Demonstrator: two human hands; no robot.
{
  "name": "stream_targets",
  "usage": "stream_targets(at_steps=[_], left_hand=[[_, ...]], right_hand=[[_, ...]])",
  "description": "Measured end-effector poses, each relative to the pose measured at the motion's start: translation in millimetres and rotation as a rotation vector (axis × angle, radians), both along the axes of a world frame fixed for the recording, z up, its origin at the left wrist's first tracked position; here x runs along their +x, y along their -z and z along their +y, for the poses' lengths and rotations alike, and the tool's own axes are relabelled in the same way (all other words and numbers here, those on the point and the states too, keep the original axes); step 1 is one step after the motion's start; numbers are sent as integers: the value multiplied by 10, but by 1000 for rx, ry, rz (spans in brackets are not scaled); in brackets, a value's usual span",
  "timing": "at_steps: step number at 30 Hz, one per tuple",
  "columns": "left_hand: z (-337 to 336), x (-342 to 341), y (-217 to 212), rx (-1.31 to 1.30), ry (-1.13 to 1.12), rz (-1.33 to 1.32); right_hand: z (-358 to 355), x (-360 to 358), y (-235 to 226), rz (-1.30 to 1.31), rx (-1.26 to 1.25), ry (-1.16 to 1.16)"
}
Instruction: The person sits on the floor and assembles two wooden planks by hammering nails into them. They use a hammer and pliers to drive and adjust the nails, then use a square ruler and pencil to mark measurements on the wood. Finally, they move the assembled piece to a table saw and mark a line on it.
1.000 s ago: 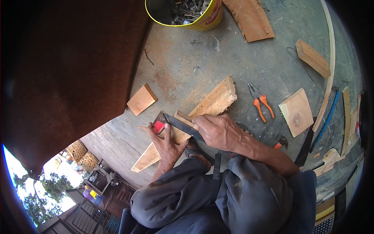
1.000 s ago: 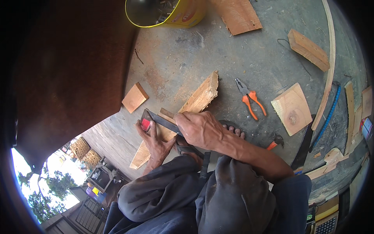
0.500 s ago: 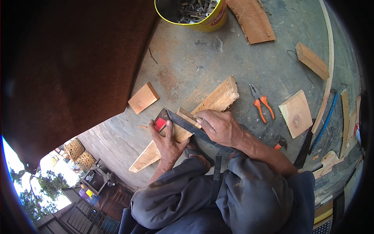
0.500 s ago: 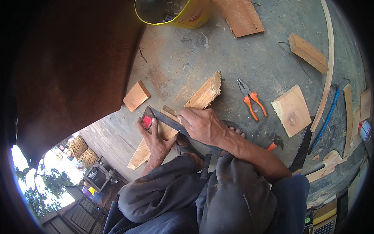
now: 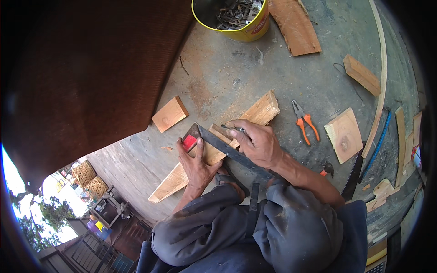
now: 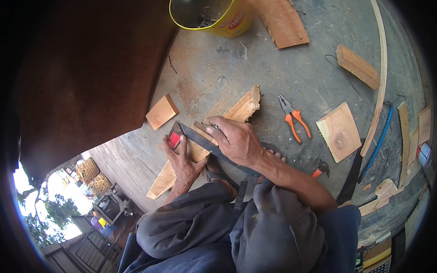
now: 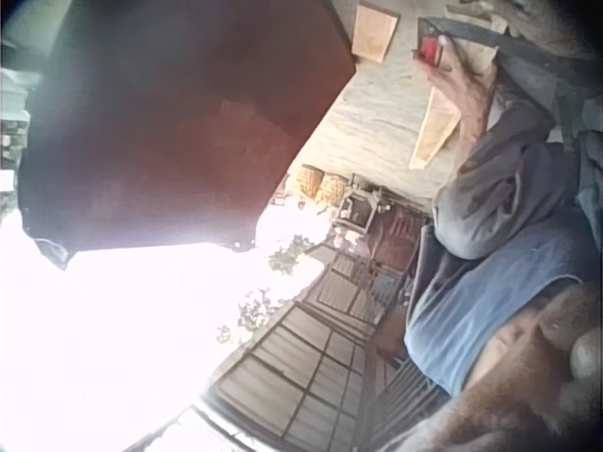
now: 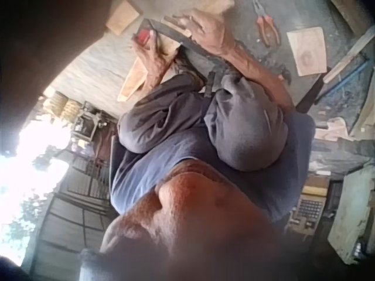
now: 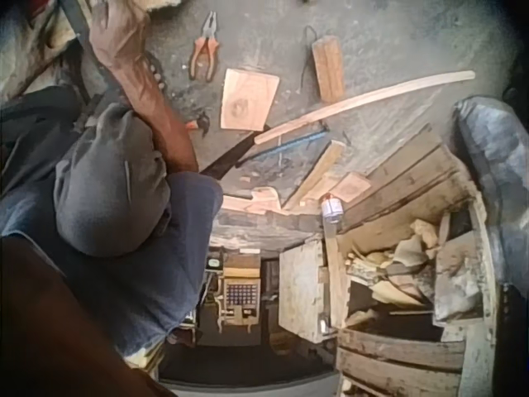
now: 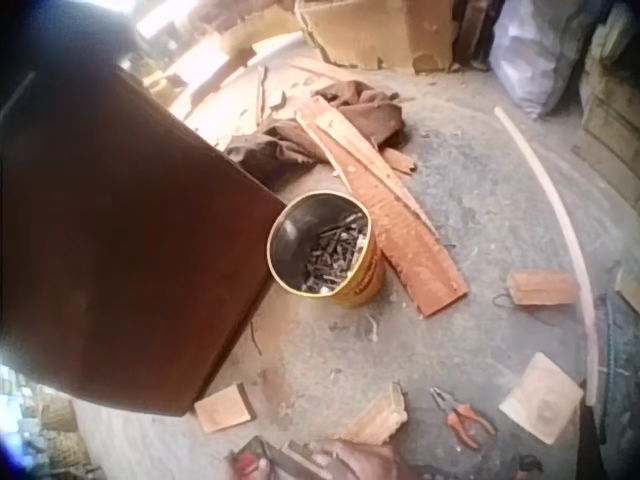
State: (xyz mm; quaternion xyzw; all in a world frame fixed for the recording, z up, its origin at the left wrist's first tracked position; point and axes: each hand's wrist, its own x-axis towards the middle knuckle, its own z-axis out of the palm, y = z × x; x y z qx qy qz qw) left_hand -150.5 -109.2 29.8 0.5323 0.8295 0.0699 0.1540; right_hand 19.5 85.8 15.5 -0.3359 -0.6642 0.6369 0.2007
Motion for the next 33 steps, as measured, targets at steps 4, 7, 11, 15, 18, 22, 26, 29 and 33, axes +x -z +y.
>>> stream_targets(at_steps=[4,7,11,15,18,22,26,29,33], left_hand=[[55,-46,-15,-16,-8,-17],[70,-101,-51,-63,-32,-33],[173,-178,-107,-138,-32,-35],[268,-280,-149,-161,-30,-102],[241,-282,-124,-130,-34,-101],[217,-237,-133,-97,-49,-107],[157,-215,-144,-84,-59,-99],[136,-220,-100,-52,-44,-105],[131,-257,-91,-32,-44,-104]], right_hand=[[-89,29,9,78,137,96],[-50,18,-40,58,102,80],[82,-51,-154,-50,112,1],[95,-163,-236,-72,152,33],[152,-223,-119,-130,667,84],[194,-175,126,-275,710,41],[68,-215,-24,-218,664,22],[-94,-281,-119,-143,595,-1],[-255,-450,-69,-45,651,-73]])
